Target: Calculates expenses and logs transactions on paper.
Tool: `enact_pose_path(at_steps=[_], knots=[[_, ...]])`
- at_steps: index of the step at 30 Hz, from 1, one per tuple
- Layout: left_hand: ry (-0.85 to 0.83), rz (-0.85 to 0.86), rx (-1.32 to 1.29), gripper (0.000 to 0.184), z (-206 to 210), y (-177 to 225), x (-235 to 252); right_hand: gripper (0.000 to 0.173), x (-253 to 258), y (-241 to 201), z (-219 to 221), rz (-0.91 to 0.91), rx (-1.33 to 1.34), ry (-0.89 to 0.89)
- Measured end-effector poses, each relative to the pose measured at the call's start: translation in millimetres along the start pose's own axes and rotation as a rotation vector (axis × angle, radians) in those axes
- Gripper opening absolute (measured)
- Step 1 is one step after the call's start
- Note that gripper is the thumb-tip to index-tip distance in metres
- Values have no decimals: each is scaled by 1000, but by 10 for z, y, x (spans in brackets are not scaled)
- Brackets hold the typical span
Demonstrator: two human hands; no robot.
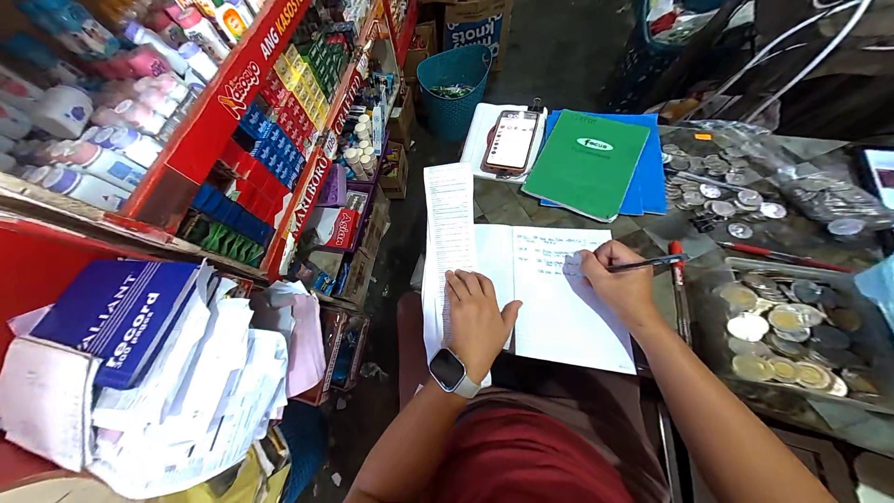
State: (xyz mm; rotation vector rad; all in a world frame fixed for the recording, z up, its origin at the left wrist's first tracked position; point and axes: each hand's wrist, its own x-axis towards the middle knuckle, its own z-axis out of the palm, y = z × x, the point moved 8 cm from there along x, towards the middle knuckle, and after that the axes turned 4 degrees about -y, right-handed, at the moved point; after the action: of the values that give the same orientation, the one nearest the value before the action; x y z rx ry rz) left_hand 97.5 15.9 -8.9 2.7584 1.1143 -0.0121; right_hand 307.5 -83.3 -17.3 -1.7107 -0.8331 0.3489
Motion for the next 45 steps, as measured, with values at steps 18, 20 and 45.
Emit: enact_pose_path(at_steps=[18, 20, 45], knots=[[17, 7, 14, 83, -4, 4, -6, 27, -17, 23, -85, 33, 71, 89], [13, 7, 12, 83, -8, 9, -3, 27, -16, 30, -87, 24, 69, 93], [86, 22, 46, 92, 8, -117, -24, 31, -41, -32, 43, 37, 43, 44]])
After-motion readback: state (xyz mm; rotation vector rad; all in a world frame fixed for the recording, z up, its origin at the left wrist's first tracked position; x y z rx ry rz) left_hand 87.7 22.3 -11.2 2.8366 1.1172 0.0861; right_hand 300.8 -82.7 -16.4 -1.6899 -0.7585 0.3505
